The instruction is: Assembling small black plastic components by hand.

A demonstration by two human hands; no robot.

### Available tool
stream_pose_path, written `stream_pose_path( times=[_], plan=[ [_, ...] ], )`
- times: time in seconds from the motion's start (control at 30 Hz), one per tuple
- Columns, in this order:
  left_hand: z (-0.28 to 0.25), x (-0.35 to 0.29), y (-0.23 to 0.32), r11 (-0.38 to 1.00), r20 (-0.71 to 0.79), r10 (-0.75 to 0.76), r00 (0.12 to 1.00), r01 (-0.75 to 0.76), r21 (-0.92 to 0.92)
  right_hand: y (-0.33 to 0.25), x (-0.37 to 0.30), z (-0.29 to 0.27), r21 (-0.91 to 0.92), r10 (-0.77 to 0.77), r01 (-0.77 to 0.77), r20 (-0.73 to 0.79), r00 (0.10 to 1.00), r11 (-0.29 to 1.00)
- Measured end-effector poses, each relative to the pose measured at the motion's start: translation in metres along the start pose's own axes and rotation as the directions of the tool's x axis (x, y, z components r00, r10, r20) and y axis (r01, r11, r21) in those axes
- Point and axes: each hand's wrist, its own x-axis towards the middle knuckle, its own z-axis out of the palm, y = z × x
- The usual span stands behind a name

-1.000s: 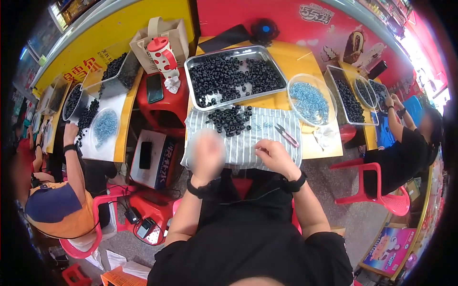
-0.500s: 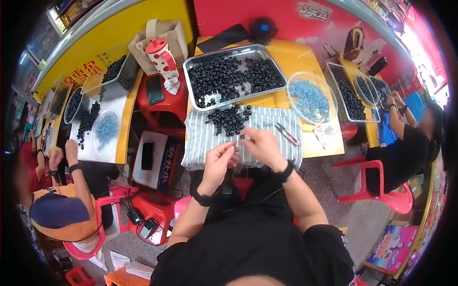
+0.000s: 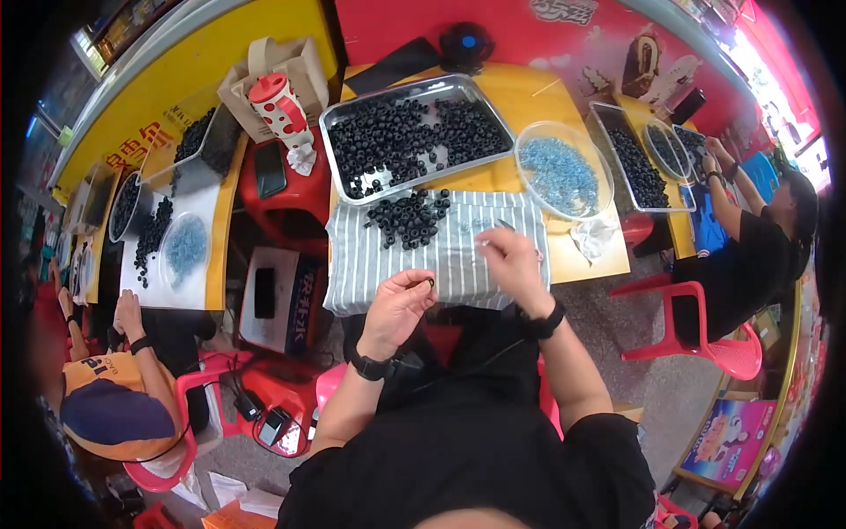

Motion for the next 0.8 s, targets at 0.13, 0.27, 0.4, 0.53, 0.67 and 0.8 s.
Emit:
stream_pose_path(
  times=[0.13, 0.27, 0.4, 0.53, 0.67, 0.8],
  plan=[
    [0.003, 0.005, 0.002, 0.999, -0.043, 0.032, 0.999, -0.031, 0.024, 0.013, 0.028, -0.002, -0.171, -0.086, 0.096, 0.064, 0.994, 0.981],
    [0.001, 0.008, 0.001, 0.999, -0.044, 0.042, 0.998, -0.043, -0.012, -0.003, 0.036, 0.019, -0.375, -0.165, 0.210, 0.149, 0.975, 0.903],
    [0.001, 0.005, 0.001, 0.999, -0.042, 0.051, 0.998, -0.051, -0.013, -0.002, 0.040, 0.029, -0.502, -0.105, 0.214, 0.237, 0.966, 0.838],
    [-0.002, 0.006, 0.000, 0.999, -0.051, 0.051, 0.997, -0.052, -0.011, -0.003, 0.036, 0.028, -0.542, -0.110, 0.255, 0.287, 0.952, 0.801],
    [-0.003, 0.007, -0.002, 0.998, -0.056, 0.058, 0.997, -0.059, -0.021, -0.002, 0.023, 0.022, -0.493, -0.157, 0.245, 0.212, 0.965, 0.835],
    [-0.005, 0.007, -0.003, 0.998, -0.042, 0.056, 0.998, -0.057, -0.009, 0.000, 0.015, 0.013, -0.406, -0.134, 0.176, 0.130, 0.982, 0.897]
  ],
)
